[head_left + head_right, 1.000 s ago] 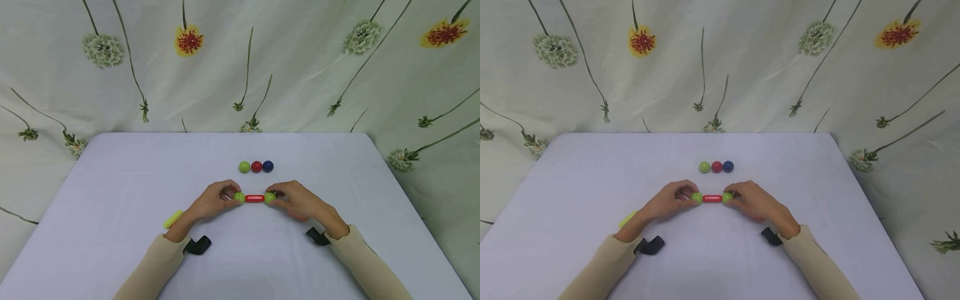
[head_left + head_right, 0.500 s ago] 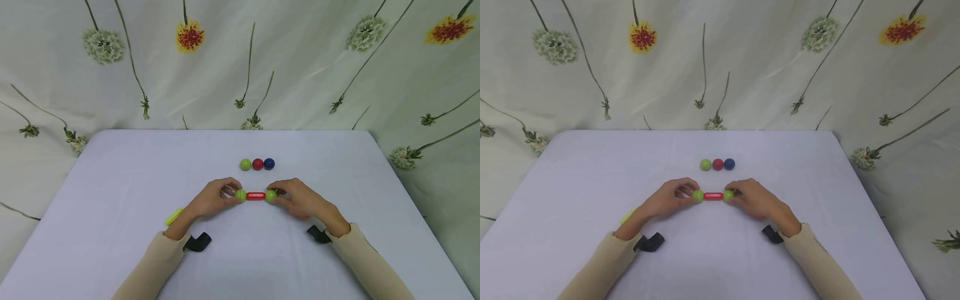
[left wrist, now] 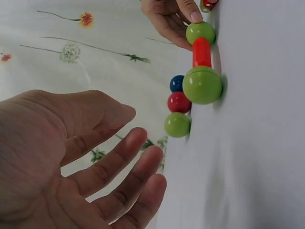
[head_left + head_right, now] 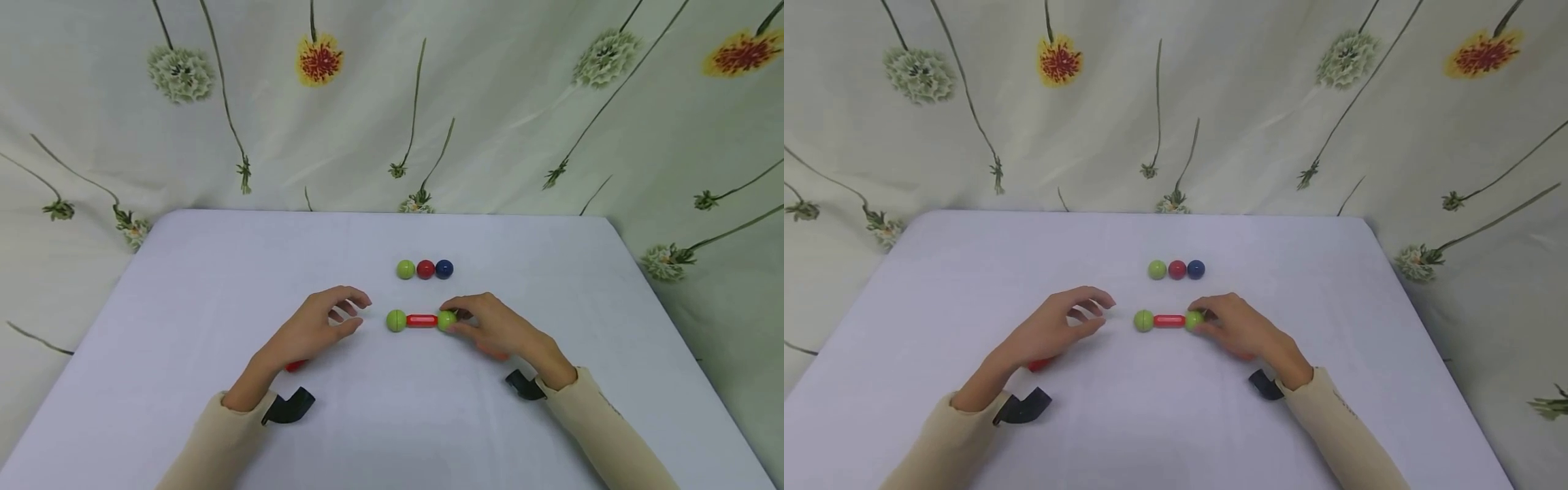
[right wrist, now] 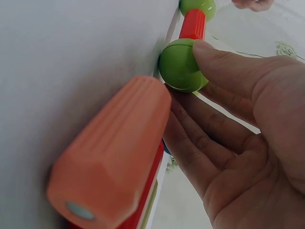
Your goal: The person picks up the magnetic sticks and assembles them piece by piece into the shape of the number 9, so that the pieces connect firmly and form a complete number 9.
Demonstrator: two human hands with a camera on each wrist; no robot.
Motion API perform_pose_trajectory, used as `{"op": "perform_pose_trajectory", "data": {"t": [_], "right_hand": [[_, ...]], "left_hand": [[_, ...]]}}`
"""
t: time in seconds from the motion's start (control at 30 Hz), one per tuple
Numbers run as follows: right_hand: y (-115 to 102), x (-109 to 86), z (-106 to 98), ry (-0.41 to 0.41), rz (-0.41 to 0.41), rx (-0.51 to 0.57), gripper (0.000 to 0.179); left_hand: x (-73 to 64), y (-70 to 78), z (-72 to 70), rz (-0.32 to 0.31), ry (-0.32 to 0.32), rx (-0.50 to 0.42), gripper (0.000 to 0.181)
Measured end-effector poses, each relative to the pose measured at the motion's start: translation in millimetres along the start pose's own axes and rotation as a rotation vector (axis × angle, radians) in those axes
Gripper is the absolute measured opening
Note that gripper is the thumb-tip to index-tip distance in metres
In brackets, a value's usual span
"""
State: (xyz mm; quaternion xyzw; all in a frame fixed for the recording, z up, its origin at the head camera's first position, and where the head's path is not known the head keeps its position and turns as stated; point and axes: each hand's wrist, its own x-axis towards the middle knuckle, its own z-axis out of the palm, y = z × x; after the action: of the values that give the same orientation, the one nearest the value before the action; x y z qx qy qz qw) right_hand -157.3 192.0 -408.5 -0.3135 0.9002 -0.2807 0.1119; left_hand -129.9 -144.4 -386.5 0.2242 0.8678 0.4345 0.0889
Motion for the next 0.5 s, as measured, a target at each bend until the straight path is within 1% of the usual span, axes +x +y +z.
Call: {"op": "perform_pose_trajectory", "data": {"t": [0.13,0.23,0.4,0.5], "right_hand": [[0.2,-0.2,-0.1,0.002,-0.01,-0.013,0.034],[-0.7,0.3,-0.3,0.003,-0.013,-0.02,0.034],[-2.5,0.9,-0.6,-0.001,-0.007,-0.021,0.034],[-2.7,0.4,-0.7,0.0,-0.009,-0.023,0.034]], "left_hand": [[-10.8,-2.7,-13.9,-0.003,-0.002,0.041,0.023],[-16.5,-7.1,-26.1,-0.019,-0.032,0.071,0.02],[-25.2,-19.9,-47.5,-0.043,-0.166,0.087,0.02],[-28.8,-30.5,-58.0,-0.069,-0.22,0.089,0.022]]}}
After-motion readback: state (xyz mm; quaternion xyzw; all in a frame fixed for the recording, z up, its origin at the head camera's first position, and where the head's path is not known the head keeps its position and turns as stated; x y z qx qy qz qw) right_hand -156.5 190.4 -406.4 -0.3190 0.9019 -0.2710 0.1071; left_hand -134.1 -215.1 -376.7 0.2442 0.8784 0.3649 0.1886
